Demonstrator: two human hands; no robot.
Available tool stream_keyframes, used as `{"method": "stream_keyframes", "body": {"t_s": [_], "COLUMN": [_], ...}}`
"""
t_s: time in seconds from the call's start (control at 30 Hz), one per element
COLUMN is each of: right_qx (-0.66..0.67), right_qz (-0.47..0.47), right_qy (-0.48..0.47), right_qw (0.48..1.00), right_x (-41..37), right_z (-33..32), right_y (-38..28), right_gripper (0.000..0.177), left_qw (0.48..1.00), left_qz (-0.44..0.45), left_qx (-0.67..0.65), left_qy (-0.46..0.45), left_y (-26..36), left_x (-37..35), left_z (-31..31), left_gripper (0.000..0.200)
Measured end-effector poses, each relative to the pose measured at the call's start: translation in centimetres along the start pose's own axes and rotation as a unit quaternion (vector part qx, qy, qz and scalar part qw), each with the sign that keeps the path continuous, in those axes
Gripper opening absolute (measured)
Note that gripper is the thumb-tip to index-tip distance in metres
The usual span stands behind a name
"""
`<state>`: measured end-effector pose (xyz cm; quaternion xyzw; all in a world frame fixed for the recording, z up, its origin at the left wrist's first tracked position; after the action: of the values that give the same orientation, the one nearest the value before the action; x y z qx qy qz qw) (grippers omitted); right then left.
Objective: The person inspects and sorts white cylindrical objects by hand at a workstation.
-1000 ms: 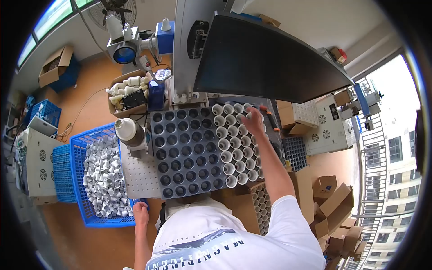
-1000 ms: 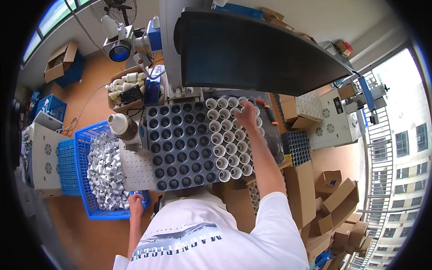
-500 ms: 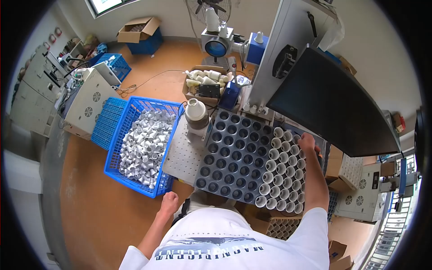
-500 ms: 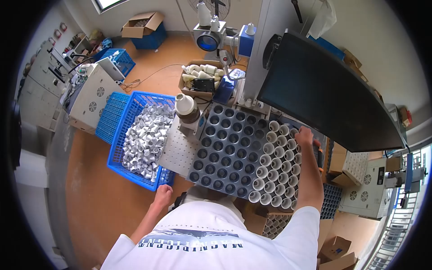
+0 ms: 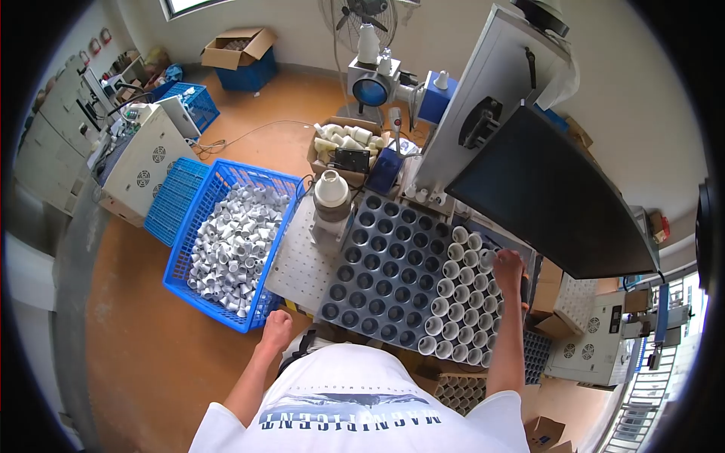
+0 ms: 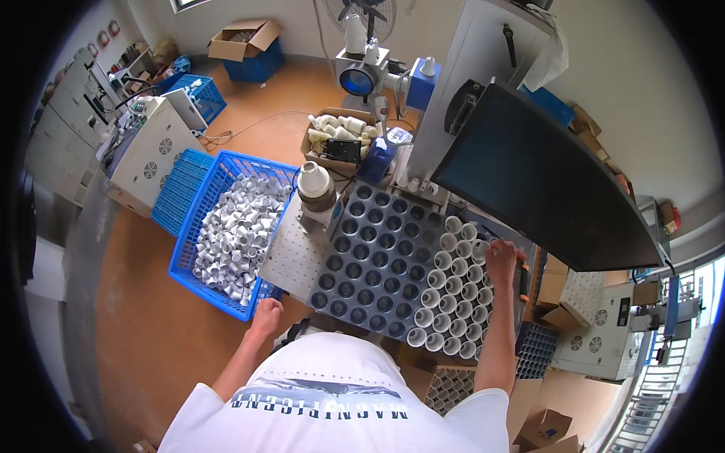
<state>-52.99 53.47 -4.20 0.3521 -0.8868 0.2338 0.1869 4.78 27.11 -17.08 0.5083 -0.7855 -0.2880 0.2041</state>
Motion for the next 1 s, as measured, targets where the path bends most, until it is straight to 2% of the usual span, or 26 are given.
{"method": "stream_keyframes", "body": {"t_s": [0.07, 0.13, 0.2, 0.23, 0.3, 0.43, 0.47, 0.53, 0.63, 0.73, 0.87, 1.0], "right_qx": [0.148, 0.252, 0.301, 0.29, 0.274, 0.235, 0.223, 0.333, 0.467, 0.53, 0.573, 0.553], "right_qz": [0.049, 0.064, 0.073, 0.049, 0.017, 0.134, 0.234, 0.363, 0.484, 0.498, 0.468, 0.388], "right_qy": [-0.027, -0.084, -0.13, -0.122, -0.103, -0.057, -0.118, -0.128, -0.094, -0.113, -0.098, -0.076], "right_qw": [0.987, 0.962, 0.942, 0.948, 0.956, 0.961, 0.939, 0.861, 0.734, 0.677, 0.666, 0.733], "right_x": [-3.1, -6.1, -8.7, -9.8, -11.1, -11.9, -12.6, -14.5, -17.3, -18.1, -17.3, -15.4], "right_z": [-0.2, 0.6, 2.5, 3.3, 4.5, 2.4, 2.2, 2.1, 2.1, 1.8, 1.9, 2.3], "right_y": [-5.6, -12.6, -17.8, -19.3, -21.0, -18.6, -16.9, -13.8, -11.4, -13.0, -16.3, -17.9], "right_gripper": [0.017, 0.016, 0.014, 0.016, 0.018, 0.028, 0.031, 0.031, 0.027, 0.026, 0.028, 0.033], "left_qw": [0.999, 0.999, 0.991, 0.997, 0.996, 0.991, 0.986, 0.972, 0.952, 0.937, 0.918, 0.904], "left_qz": [0.029, -0.025, -0.075, -0.035, -0.006, 0.037, 0.019, -0.018, -0.014, 0.007, 0.047, 0.07], "left_qx": [-0.002, -0.033, -0.048, -0.062, -0.083, -0.127, -0.162, -0.233, -0.301, -0.342, -0.377, -0.393], "left_qy": [0.014, -0.034, -0.097, -0.043, -0.009, 0.014, 0.013, 0.012, 0.05, 0.077, 0.109, 0.151], "left_y": [0.2, 0.0, 0.1, 0.3, 2.2, 3.5, 3.7, 4.1, 6.3, 8.8, 12.4, 15.8], "left_x": [0.7, 1.8, 2.8, 3.6, 5.2, 9.0, 10.0, 12.0, 14.8, 17.5, 20.0, 22.7], "left_z": [0.2, 1.4, 2.1, 2.1, 1.3, 0.3, 0.2, -0.2, -1.9, -3.5, -5.6, -6.7], "left_gripper": [0.023, 0.022, 0.021, 0.022, 0.024, 0.026, 0.026, 0.026, 0.03, 0.032, 0.035, 0.038]}}
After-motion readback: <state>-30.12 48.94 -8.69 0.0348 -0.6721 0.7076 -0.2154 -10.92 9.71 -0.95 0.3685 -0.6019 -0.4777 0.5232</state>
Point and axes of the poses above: each hand's wrist, its own x-axis towards the middle knuckle, its own z-axis out of the palm, y = z × x, the point moved 8 cm from there along x, towards the middle knuckle, and after that the axes turned 12 degrees about y, right-handed, at the moved point
